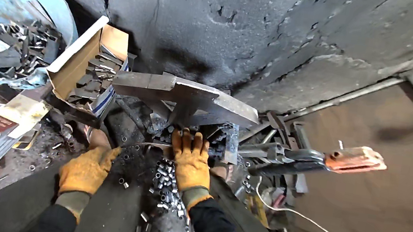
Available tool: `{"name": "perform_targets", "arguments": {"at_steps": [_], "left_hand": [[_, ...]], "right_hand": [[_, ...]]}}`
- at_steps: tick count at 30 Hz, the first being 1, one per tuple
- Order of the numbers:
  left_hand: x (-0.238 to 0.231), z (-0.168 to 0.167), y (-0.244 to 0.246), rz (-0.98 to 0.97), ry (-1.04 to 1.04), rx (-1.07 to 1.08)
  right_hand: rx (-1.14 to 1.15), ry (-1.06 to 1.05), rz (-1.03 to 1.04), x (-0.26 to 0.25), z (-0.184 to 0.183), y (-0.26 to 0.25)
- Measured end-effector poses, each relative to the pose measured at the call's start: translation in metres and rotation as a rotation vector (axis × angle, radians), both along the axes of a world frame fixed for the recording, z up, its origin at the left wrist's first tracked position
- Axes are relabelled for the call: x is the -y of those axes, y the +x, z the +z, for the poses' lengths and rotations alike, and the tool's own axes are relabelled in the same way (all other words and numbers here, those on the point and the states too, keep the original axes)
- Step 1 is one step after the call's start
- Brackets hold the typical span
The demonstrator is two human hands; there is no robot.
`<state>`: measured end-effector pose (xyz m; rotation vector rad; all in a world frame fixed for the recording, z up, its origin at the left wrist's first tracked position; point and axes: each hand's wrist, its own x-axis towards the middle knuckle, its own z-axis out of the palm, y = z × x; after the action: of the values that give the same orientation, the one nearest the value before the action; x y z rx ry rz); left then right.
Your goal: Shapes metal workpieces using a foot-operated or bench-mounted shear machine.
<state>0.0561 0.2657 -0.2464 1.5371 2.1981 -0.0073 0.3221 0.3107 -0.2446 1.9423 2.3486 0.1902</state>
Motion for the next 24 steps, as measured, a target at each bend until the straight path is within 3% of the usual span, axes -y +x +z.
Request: {"name": "perform_targets", "arguments": {"at_steps": [5, 11, 14, 16, 17, 19, 22, 24], "left_hand": [[0.021, 0.004, 0.024, 0.1, 0.033, -0.003], [0.01, 0.0, 0.007, 0.037, 0.0, 0.012], [-0.007, 0.006, -0.013, -0.075, 0.043, 0.041], [-0.017, 0.032, -0.014, -0.12, 0.037, 0.027], [-0.013, 0.045, -0.009, -0.103, 0.026, 0.07], [0.01, 0.067, 0.013, -0.039, 0.0, 0.32], [0.064, 0.086, 0.047, -0.193, -0.11, 0.803], [0.086, 0.104, 0.06, -0.376, -0.122, 0.649]], "right_hand": [[0.009, -0.002, -0.005, 0.0, 0.003, -0.002], [-0.091, -0.107, -0.06, 0.002, 0.017, -0.008], [-0.266, -0.017, -0.004, 0.034, 0.027, -0.013], [-0.514, -0.027, -0.045, 0.072, 0.032, -0.028], [-0.694, -0.145, -0.12, 0.087, 0.037, -0.036], [-1.149, -0.413, -0.285, 0.098, 0.052, -0.05], [-1.744, -0.408, -0.419, 0.089, 0.082, -0.069], [-1.814, -0.439, -0.43, 0.087, 0.11, -0.063]]}}
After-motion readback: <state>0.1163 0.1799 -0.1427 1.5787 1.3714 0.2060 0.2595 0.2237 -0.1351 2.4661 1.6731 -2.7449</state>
